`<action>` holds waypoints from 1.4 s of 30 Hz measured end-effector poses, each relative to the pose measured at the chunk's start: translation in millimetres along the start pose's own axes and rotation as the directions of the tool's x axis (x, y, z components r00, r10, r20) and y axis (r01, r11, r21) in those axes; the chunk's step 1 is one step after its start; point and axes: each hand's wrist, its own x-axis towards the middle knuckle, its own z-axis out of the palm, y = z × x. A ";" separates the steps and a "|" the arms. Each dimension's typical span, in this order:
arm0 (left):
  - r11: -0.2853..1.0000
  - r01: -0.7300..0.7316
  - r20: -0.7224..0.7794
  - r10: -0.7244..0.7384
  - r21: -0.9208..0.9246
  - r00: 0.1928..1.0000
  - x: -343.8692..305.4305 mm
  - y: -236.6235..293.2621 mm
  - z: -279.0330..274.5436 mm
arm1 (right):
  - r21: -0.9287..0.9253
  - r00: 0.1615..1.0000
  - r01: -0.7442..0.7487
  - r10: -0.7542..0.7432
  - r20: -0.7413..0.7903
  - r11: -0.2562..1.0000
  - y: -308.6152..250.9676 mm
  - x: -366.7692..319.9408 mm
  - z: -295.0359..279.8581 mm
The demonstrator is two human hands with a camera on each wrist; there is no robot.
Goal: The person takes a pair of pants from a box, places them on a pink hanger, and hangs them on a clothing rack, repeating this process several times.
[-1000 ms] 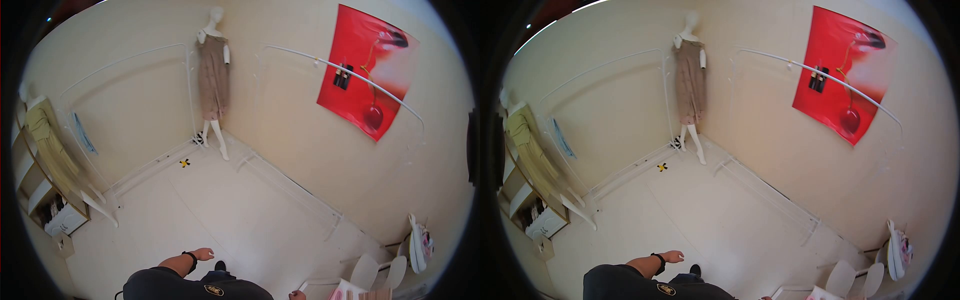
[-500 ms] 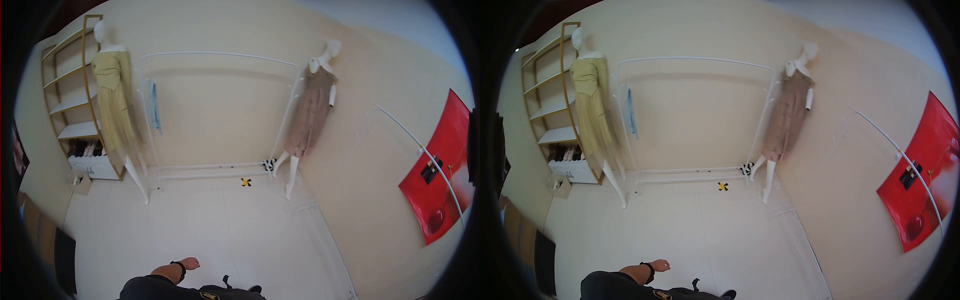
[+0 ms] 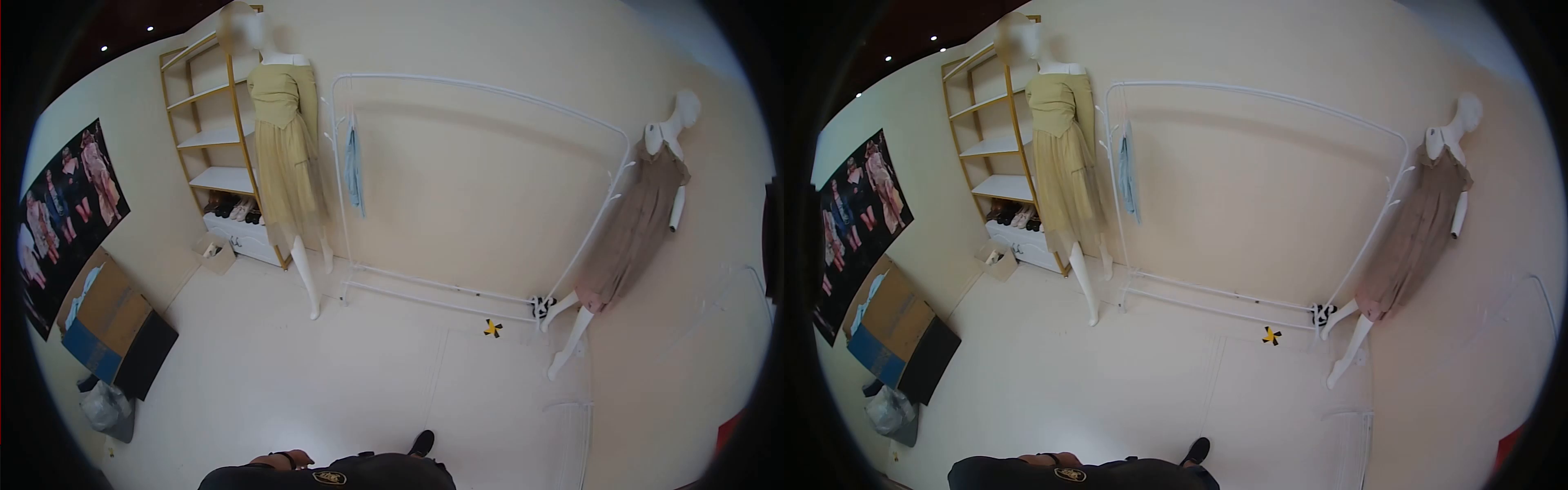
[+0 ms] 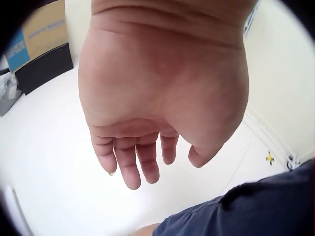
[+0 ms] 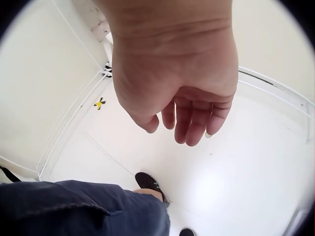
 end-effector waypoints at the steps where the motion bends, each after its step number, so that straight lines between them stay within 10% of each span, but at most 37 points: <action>1: 0.991 0.002 -0.016 -0.004 -0.132 1.000 -5.2 8.5 -6.0 | -0.007 0.999 -0.027 0.027 0.030 1.000 -14.2 13.7 -1.5; 3: 0.858 0.268 -0.099 -0.342 -0.437 0.934 -20.2 73.0 -43.7 | -0.051 0.999 0.037 -0.036 0.013 0.998 -52.8 74.1 -9.9; 7: 0.957 0.000 -0.584 -0.177 -0.291 0.792 -8.7 141.5 -116.8 | -0.196 0.988 0.153 -0.151 0.026 0.969 -204.3 152.0 -23.7; 12: 0.843 -0.215 -0.684 -0.223 -0.494 0.695 -27.3 202.6 -148.6 | -0.187 0.895 0.447 -0.438 0.086 0.875 -375.9 144.8 4.9; 15: 0.839 -0.040 -0.562 -0.328 -0.543 0.760 -0.2 170.5 -111.8 | -0.222 0.876 0.483 -0.461 0.145 0.847 -421.2 152.3 22.9; 19: 0.631 0.352 0.050 -0.444 -0.692 0.895 29.7 124.2 -53.6 | -0.435 0.868 0.496 -0.412 0.278 0.751 -447.1 177.2 29.0; 20: 0.826 0.312 0.082 -0.311 -0.469 0.947 58.2 84.6 -31.6 | -0.441 0.896 0.439 -0.348 0.274 0.783 -449.2 183.4 30.5; 24: 0.893 0.223 -0.012 -0.247 -0.390 0.969 78.8 64.6 -80.9 | -0.588 0.966 0.235 -0.117 0.232 0.774 -441.8 253.5 -2.8; 26: 0.913 0.064 -0.123 -0.124 -0.404 0.985 127.1 56.7 -163.7 | -0.783 0.786 0.604 -0.273 0.554 0.149 -475.6 280.9 -13.4; 27: 0.761 0.185 -0.151 -0.348 -0.621 0.925 138.7 63.5 -231.4 | -0.660 0.982 0.080 0.053 0.180 0.747 -512.3 260.1 9.5; 28: 0.834 0.083 -0.310 -0.293 -0.546 0.904 128.4 73.3 -285.8 | -0.643 0.993 0.063 0.017 0.118 0.763 -552.5 247.9 26.7; 29: 0.883 -0.085 -0.610 -0.246 -0.461 0.753 134.6 71.9 -320.8 | -0.640 0.988 0.106 -0.006 0.156 0.761 -581.1 257.2 40.1; 31: 0.902 -0.105 -0.743 -0.273 -0.418 0.611 99.7 115.4 -420.0 | -0.628 0.946 0.320 -0.280 0.165 0.710 -661.7 238.3 81.7; 34: 0.863 -0.258 -0.828 -0.269 -0.434 0.491 55.8 172.5 -535.2 | -0.541 0.766 0.626 -0.574 0.291 0.561 -754.9 274.4 135.0; 42: 0.827 -0.526 -0.972 -0.101 -0.201 0.212 -14.9 304.7 -707.9 | -0.363 0.472 0.870 -0.778 0.415 0.334 -1043.1 261.1 272.6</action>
